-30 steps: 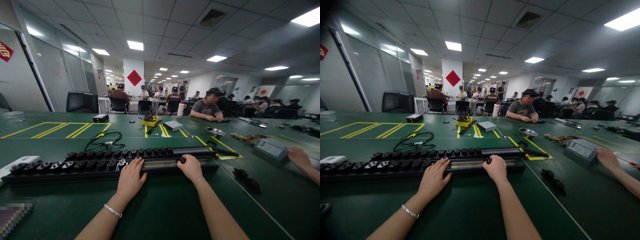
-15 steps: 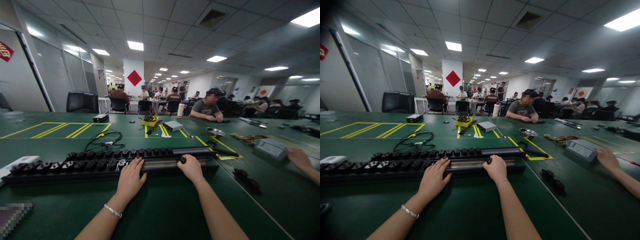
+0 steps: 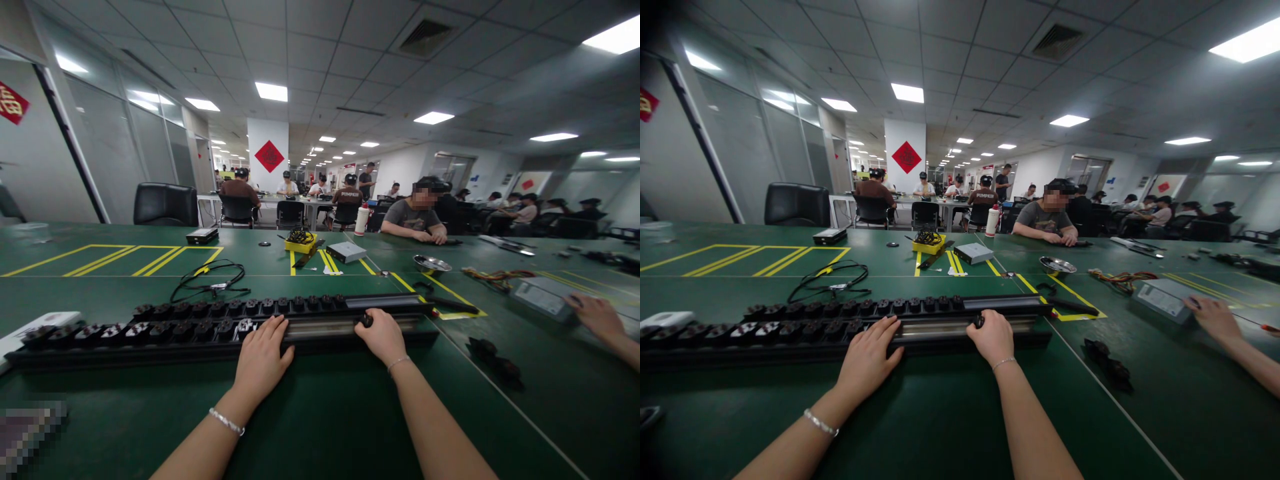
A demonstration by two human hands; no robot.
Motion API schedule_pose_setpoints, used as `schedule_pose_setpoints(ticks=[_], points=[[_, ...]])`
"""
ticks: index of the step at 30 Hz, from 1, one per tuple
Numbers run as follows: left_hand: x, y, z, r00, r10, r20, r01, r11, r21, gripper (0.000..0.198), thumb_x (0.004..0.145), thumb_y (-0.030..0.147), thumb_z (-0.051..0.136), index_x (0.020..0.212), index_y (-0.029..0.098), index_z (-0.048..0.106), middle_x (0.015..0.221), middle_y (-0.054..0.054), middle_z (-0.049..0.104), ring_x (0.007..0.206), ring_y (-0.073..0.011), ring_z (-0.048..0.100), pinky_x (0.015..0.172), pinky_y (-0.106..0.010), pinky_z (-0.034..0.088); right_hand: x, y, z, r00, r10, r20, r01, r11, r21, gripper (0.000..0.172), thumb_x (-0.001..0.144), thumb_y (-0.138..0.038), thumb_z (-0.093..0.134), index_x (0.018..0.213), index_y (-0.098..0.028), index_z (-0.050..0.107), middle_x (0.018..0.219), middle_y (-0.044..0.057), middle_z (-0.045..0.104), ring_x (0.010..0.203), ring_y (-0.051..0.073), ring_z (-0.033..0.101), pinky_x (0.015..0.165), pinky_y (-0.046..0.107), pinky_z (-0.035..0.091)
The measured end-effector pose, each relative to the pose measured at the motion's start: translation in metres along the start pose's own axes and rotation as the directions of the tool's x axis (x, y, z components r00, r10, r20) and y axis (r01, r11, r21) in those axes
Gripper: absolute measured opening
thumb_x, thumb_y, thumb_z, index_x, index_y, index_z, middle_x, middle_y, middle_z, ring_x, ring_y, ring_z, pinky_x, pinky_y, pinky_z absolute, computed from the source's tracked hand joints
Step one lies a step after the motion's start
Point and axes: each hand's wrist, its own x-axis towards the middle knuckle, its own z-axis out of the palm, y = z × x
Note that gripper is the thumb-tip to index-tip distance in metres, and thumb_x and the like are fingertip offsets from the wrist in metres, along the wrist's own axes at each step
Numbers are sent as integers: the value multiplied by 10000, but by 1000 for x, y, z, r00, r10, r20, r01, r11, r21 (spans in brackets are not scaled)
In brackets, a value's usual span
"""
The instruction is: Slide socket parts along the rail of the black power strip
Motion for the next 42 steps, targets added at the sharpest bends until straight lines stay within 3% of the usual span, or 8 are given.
schedule_pose_setpoints(ticks=[13,19,25,42], points=[[0,2,-2,1000,-5,7,5,1000,4,437,790,326,486,1212,215,501,1311,-41,497,1207,-228,438,936,-398,381,4,6,6,999,-27,-23,27,1000,9,173,672,-288,523,763,-169,609,859,86,625,860,201,556,745,277,378],[0,1,-1,1000,-3,7,3,1000,3,438,788,329,490,1213,223,503,1311,-45,496,1213,-232,433,941,-397,382,3,6,6,992,-69,-109,64,997,-45,149,649,-306,538,710,-175,579,1041,105,603,1001,227,510,825,297,354],[0,0,-2,1000,-8,15,8,1000,0,441,793,331,484,1221,226,495,1316,-50,491,1209,-236,437,937,-399,385,1,3,0,1000,16,-14,-17,998,-61,159,667,-337,520,684,-189,576,794,58,622,815,200,543,751,298,354],[-1,1,-1,1000,6,-10,-6,1000,12,429,791,315,489,1210,221,505,1308,-50,499,1202,-235,443,936,-392,381,1,1,-3,999,41,9,-40,997,-66,205,664,-341,517,739,-177,615,861,78,638,842,212,550,756,300,364]])
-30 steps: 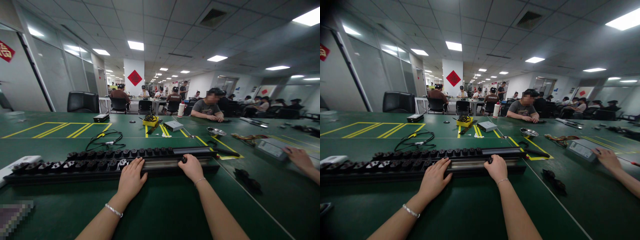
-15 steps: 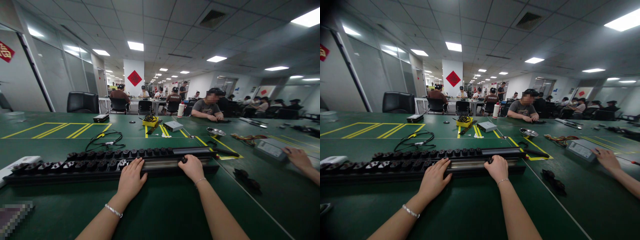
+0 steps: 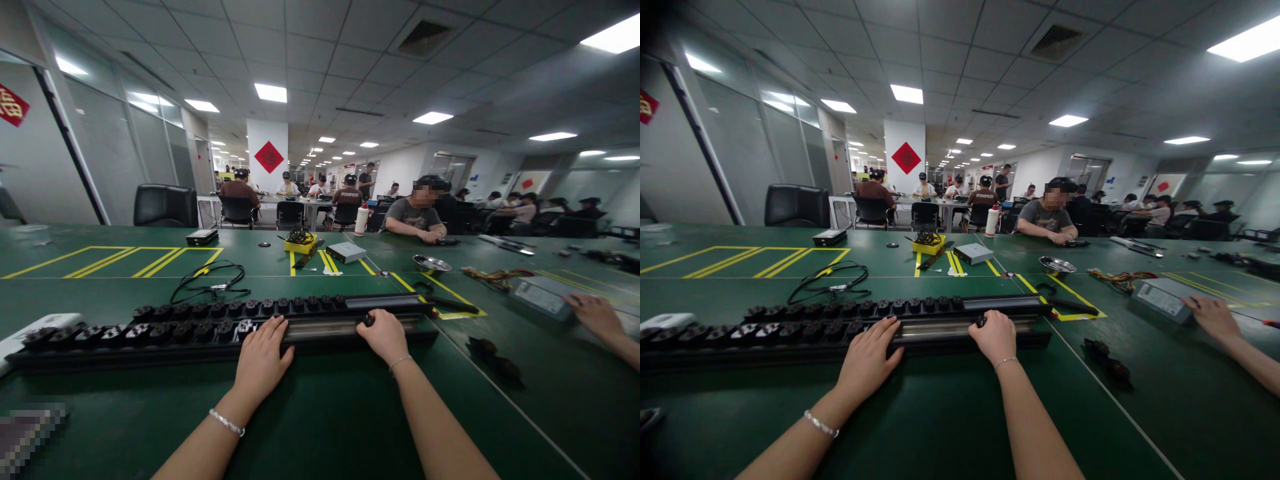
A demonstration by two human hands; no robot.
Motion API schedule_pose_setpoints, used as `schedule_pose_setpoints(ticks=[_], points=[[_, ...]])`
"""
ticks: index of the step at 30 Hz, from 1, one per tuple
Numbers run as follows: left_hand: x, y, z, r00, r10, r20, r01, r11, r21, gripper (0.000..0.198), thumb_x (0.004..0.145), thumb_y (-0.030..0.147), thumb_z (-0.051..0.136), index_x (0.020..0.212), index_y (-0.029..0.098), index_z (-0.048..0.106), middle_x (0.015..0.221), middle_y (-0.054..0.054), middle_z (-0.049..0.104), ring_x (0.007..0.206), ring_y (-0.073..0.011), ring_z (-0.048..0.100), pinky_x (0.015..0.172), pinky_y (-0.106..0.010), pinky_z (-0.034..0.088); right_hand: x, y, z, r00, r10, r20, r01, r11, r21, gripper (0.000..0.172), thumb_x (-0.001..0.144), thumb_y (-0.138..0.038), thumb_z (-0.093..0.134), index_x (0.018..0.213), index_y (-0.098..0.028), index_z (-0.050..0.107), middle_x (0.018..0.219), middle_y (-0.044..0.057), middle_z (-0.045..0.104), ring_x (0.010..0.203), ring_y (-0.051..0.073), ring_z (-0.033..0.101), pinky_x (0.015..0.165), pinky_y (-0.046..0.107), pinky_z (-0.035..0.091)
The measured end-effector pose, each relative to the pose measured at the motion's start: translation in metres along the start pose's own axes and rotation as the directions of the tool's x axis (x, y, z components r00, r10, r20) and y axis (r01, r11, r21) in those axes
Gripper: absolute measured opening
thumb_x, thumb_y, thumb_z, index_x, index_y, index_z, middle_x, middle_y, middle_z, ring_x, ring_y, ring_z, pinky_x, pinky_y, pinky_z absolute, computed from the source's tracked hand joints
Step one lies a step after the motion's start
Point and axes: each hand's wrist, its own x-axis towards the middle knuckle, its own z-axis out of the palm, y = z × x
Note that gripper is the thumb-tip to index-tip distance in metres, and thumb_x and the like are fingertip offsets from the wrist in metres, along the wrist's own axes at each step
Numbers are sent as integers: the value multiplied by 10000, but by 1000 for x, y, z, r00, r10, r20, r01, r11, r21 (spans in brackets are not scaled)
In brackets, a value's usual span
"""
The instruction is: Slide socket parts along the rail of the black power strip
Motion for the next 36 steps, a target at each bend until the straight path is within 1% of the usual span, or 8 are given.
schedule_pose_setpoints(ticks=[7,14,21,27,36], points=[[0,-1,0,1000,-1,9,1,1000,-11,436,795,331,485,1214,213,498,1308,-46,498,1204,-231,443,933,-400,387,1,0,-1,1000,7,10,-7,1000,12,208,661,-332,525,765,-174,613,879,78,637,844,208,548,762,300,363],[0,-1,0,1000,-6,6,6,1000,-22,437,792,322,488,1219,230,499,1310,-56,496,1210,-238,435,940,-396,377,2,1,-1,1000,0,2,0,999,32,187,659,-319,535,754,-178,612,838,73,624,838,203,541,745,294,360],[0,0,-1,1000,-6,6,6,1000,-19,434,794,330,486,1215,223,501,1310,-48,497,1207,-237,440,935,-399,386,1,3,0,999,-18,-33,18,1000,7,176,662,-320,534,743,-175,593,824,71,613,832,199,539,746,294,352],[1,0,-2,1000,-7,6,7,1000,-24,435,787,327,495,1210,227,509,1298,-54,508,1200,-238,446,929,-393,390,2,3,-1,1000,-17,-6,17,1000,-22,171,666,-332,533,707,-180,601,788,70,622,804,202,547,731,294,355],[1,0,-1,1000,-4,8,4,1000,-19,430,792,325,484,1210,229,506,1306,-47,501,1207,-236,439,934,-397,385,2,4,-1,1000,-1,-2,1,1000,-6,214,661,-339,537,772,-176,619,833,80,628,849,211,544,748,295,362]])
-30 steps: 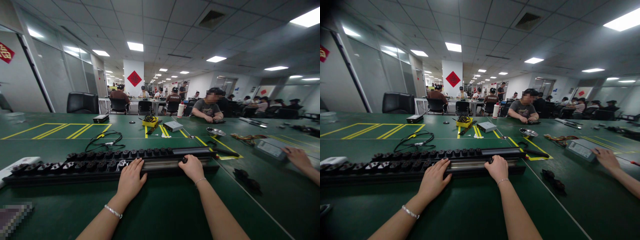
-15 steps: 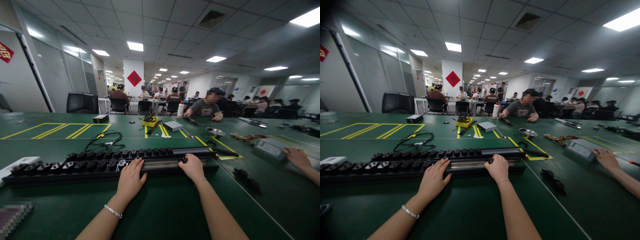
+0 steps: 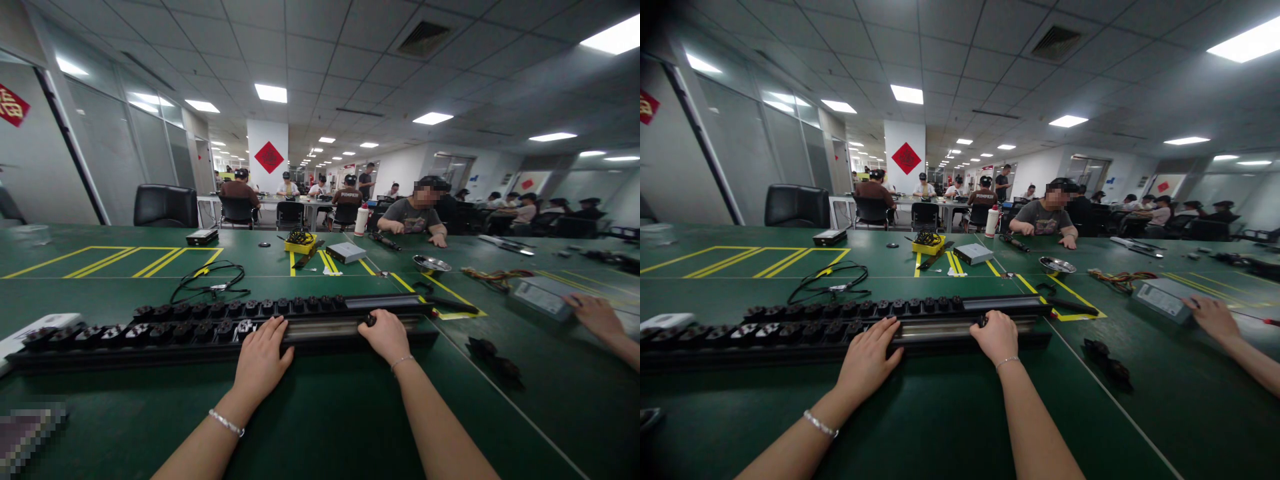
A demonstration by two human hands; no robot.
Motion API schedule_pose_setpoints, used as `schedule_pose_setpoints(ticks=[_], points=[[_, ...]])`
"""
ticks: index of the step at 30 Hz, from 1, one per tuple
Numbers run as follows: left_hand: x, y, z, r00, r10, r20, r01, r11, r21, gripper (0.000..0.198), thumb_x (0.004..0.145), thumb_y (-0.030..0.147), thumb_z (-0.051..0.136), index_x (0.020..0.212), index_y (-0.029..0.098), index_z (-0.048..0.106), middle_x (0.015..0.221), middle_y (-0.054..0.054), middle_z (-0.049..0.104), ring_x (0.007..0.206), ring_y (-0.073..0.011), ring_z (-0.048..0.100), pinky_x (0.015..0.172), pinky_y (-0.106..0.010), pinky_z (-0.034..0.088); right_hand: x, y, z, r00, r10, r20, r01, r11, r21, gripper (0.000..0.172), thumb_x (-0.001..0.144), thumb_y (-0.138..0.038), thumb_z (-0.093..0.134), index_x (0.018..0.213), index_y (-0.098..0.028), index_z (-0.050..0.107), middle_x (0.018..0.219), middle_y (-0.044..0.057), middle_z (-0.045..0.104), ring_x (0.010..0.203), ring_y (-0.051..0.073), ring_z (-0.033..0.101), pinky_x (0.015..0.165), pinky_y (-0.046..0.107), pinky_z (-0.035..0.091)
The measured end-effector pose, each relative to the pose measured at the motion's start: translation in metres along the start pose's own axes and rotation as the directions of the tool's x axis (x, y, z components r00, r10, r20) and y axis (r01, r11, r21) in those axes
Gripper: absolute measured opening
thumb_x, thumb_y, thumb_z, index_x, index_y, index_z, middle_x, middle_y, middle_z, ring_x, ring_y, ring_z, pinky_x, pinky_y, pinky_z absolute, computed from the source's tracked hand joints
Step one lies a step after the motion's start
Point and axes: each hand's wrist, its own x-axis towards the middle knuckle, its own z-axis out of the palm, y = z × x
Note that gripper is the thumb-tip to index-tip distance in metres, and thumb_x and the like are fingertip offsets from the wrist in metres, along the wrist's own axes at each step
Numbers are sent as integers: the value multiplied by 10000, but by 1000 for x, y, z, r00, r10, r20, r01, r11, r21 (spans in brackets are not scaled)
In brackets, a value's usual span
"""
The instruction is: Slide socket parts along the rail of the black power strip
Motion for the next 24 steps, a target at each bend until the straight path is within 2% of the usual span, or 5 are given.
schedule_pose_setpoints(ticks=[13,24], points=[[0,0,0,1000,-3,22,3,1000,14,436,800,332,473,1220,216,491,1320,-47,487,1214,-229,429,934,-392,377,0,-1,-1,1000,19,10,-19,999,26,223,659,-323,538,796,-170,624,838,81,626,865,216,543,742,295,367],[0,0,0,1000,1,-7,0,1000,21,435,788,334,498,1207,220,505,1301,-42,506,1197,-232,449,925,-385,390,2,1,2,1000,27,13,-27,999,18,276,655,-335,532,843,-158,628,919,93,636,908,227,545,769,298,375]])
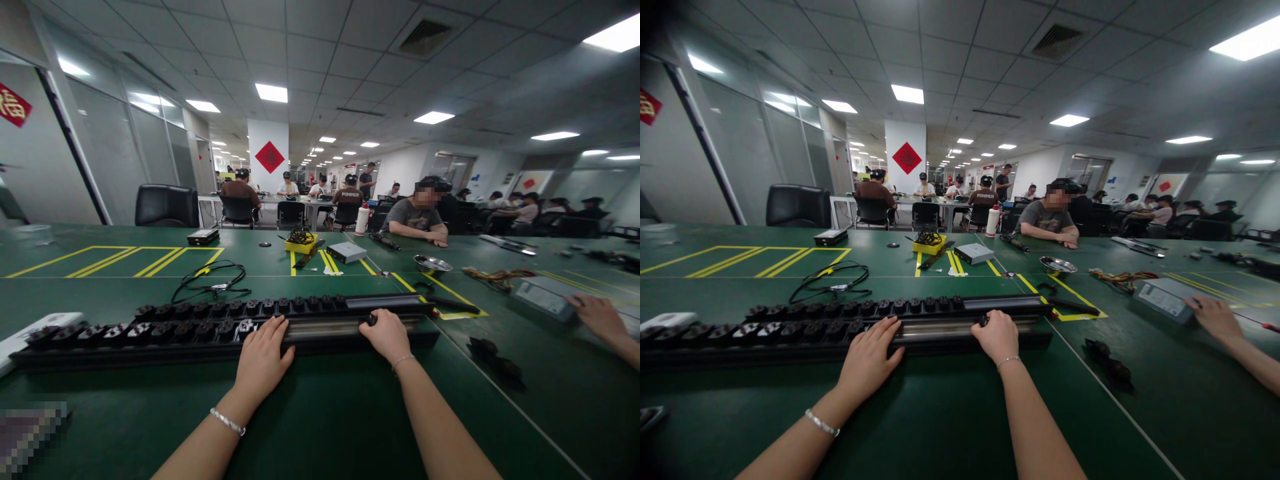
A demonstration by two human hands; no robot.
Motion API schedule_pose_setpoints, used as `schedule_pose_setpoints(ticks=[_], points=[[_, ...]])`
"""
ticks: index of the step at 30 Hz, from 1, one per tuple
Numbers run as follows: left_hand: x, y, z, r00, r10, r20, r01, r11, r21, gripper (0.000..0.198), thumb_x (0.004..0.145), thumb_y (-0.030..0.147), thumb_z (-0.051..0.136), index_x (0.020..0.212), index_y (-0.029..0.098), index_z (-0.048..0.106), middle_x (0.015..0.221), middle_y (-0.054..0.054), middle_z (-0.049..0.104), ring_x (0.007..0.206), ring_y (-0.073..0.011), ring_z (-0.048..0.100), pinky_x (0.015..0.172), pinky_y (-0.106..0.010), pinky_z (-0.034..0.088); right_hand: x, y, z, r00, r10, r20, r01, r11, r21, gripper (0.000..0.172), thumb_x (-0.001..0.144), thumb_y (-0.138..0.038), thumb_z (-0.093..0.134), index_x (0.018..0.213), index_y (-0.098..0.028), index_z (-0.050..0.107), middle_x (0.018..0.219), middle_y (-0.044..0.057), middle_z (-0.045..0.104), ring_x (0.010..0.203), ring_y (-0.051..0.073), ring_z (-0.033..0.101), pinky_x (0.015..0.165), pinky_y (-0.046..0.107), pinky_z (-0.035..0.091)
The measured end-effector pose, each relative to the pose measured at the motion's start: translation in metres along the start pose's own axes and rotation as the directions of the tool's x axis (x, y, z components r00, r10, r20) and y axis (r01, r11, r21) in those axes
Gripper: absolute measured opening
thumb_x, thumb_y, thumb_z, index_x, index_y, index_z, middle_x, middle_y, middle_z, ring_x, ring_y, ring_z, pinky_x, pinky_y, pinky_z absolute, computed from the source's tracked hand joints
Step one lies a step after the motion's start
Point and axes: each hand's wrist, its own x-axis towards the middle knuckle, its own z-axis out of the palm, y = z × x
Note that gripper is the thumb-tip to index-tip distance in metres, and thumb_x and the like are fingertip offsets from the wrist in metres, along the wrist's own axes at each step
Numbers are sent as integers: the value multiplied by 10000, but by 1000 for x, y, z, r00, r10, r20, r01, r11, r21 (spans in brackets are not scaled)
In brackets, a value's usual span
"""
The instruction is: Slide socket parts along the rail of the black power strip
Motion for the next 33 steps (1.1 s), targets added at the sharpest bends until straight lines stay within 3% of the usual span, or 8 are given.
schedule_pose_setpoints(ticks=[17,33], points=[[0,-2,3,1000,1,2,-1,1000,-7,443,793,340,490,1217,212,494,1315,-42,492,1205,-229,438,932,-390,378,2,7,5,999,-25,-23,26,998,60,298,656,-306,535,884,-132,618,908,109,628,898,227,535,746,290,374],[0,-1,2,1000,1,14,-1,1000,-4,438,796,338,480,1216,216,494,1314,-41,493,1207,-226,437,932,-389,380,1,11,-1,999,-29,-17,29,999,-16,201,677,-356,524,741,-181,601,852,74,629,846,207,549,762,306,352]])
